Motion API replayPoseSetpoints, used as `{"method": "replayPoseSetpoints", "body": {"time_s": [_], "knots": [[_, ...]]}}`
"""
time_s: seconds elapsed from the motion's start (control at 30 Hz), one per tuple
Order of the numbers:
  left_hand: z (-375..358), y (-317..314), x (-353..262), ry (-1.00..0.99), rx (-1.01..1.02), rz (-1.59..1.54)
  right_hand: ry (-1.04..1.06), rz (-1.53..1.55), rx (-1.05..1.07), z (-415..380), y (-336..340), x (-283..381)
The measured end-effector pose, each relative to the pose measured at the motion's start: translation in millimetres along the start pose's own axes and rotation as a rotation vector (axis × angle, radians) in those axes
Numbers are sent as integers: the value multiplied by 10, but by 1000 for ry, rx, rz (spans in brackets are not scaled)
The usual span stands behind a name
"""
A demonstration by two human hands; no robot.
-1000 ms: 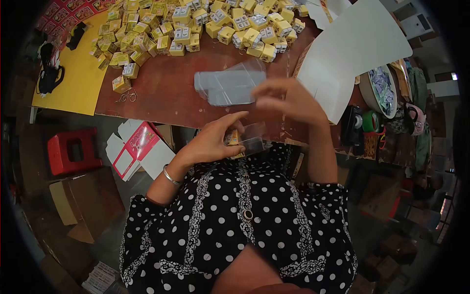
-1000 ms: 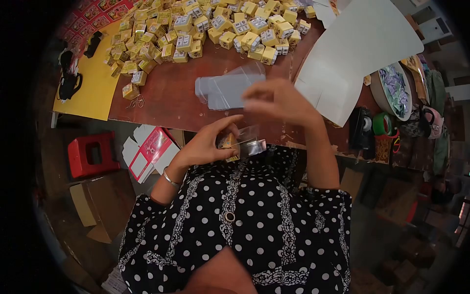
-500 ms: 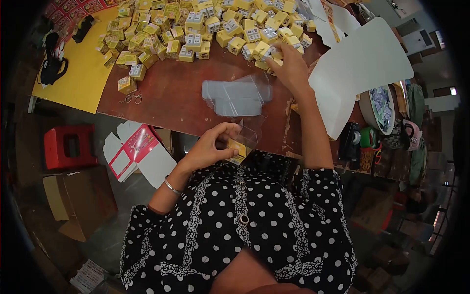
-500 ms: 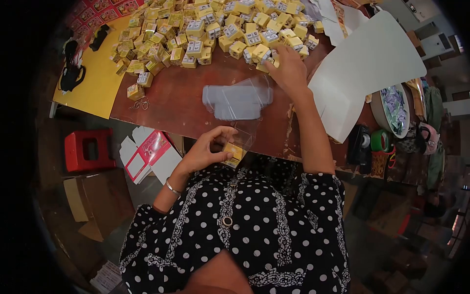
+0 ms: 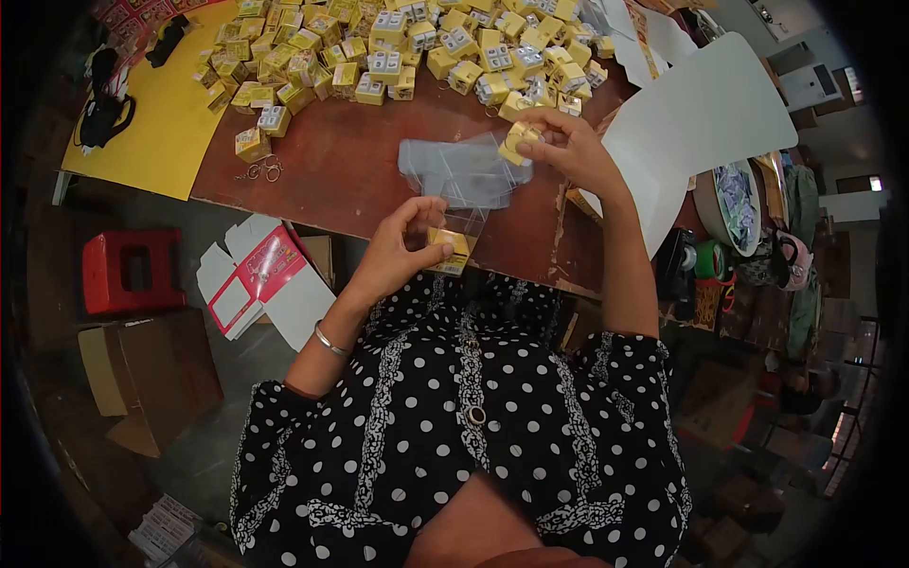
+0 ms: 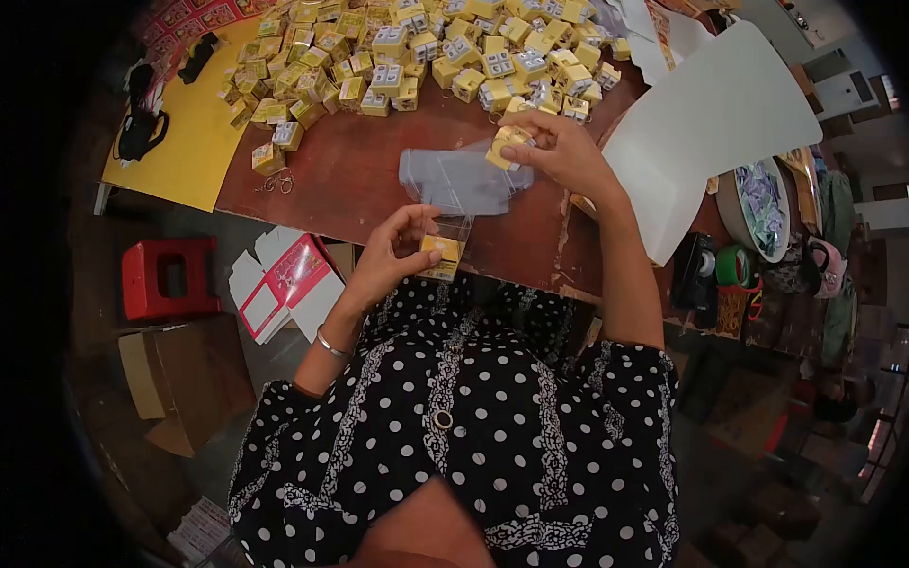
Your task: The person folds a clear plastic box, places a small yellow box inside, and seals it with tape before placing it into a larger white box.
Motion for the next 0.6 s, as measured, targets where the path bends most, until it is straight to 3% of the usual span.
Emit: {"method": "replayPoseSetpoints", "body": {"time_s": [0.1,0.17,0.3,0.6], "knots": [[5,-102,-9,1,38,-4,-104,103,137,-304,-75,-77],[-8,-195,-1,1,78,9,-236,-259,296,-499,-121,-78],[-9,-336,43,7,106,6,-342,-565,290,-693,-88,47],[-28,-328,55,-1,125,46,104,-508,330,-777,-243,474]]}}
Point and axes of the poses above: each hand's wrist, its own z-axis towards the middle knuckle, its own y-axis out of the back of the hand, x = y × z, the point moved 10 cm from there along z, towards the middle knuckle, and after that the axes turned 11 degrees about z, right-handed, at the moved point
